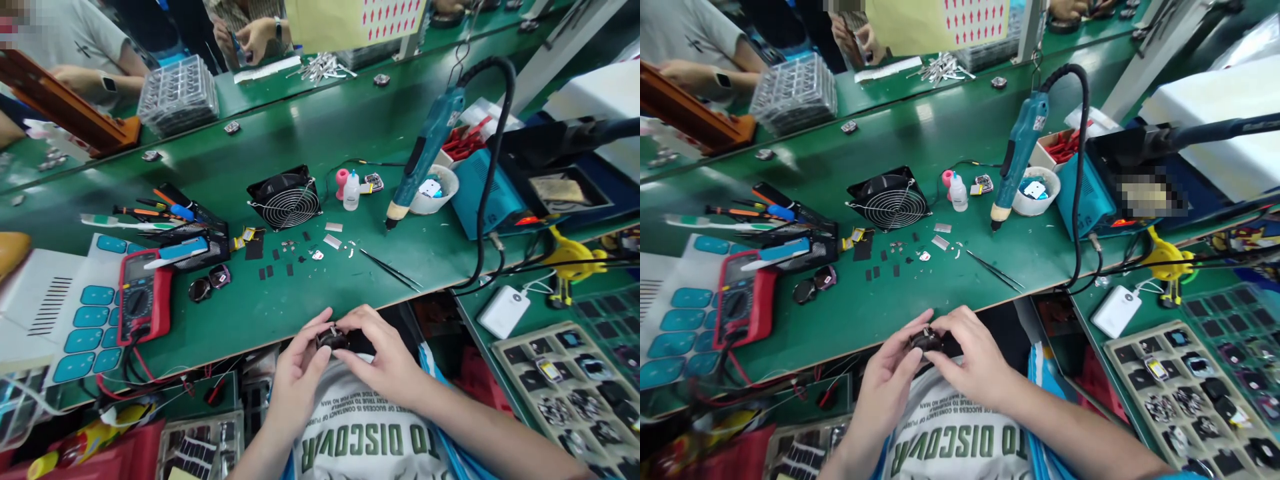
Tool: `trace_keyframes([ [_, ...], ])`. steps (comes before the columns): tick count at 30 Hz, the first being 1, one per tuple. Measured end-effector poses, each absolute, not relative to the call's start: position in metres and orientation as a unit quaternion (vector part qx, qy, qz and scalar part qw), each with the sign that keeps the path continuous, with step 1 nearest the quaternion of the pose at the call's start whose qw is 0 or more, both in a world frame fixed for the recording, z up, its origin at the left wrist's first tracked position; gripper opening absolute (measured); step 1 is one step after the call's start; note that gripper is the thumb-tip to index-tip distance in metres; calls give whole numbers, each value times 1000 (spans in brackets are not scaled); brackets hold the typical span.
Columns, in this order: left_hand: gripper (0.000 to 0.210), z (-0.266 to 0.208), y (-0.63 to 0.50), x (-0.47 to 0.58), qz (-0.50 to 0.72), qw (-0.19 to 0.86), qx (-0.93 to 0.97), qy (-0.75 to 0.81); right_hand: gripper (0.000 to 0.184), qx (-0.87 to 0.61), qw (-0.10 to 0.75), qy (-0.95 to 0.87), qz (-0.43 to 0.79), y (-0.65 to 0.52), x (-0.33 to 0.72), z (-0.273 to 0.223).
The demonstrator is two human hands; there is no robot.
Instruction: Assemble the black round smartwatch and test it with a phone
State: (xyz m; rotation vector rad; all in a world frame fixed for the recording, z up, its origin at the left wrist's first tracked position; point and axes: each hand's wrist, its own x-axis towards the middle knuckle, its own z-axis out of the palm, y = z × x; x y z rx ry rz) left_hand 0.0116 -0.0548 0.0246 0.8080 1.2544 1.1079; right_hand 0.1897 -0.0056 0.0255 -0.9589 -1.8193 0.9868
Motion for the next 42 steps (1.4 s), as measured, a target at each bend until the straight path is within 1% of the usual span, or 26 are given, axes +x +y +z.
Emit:
trace_keyframes([
  [2,31,24,-55,12,475,578,370,551,10,-403,436,-680,430,-9,185,25],
  [4,39,24,-54,16,486,575,333,568,10,-428,453,-655,427,-11,181,25],
  [5,44,24,-53,20,498,579,296,574,9,-440,460,-659,401,-12,179,25],
  [7,52,23,-52,28,529,588,222,570,10,-443,467,-703,303,-14,176,24],
  [9,55,24,-52,33,551,597,175,557,14,-407,467,-760,196,-16,175,24],
  [11,55,26,-52,34,557,608,152,546,16,-359,464,-796,149,-17,177,26],
  [12,55,27,-51,32,554,618,146,538,15,-340,461,-804,157,-17,179,27],
  [14,54,31,-51,24,533,655,142,517,16,-309,445,-814,210,-16,186,32],
  [18,55,37,-52,5,463,727,155,483,43,-267,372,-834,309,-8,205,41],
  [21,58,37,-55,0,439,740,180,476,54,-246,314,-849,346,-2,212,43],
  [23,57,38,-56,1,438,741,194,472,52,-237,293,-852,363,0,213,43],
  [26,57,42,-55,3,424,740,211,477,44,-236,286,-850,375,2,212,44],
  [28,58,44,-53,3,416,743,218,478,43,-238,287,-850,372,1,211,44],
  [31,54,46,-51,2,424,752,219,455,41,-246,288,-857,349,0,210,44],
  [34,52,43,-49,1,426,768,225,422,42,-247,299,-858,338,-2,208,42],
  [38,56,40,-49,-2,408,782,235,408,47,-230,344,-844,340,-3,201,41],
  [40,57,40,-48,-3,402,789,234,402,43,-233,355,-843,329,-1,197,41],
  [42,59,42,-48,-3,411,774,249,413,36,-242,338,-864,283,1,194,43],
])
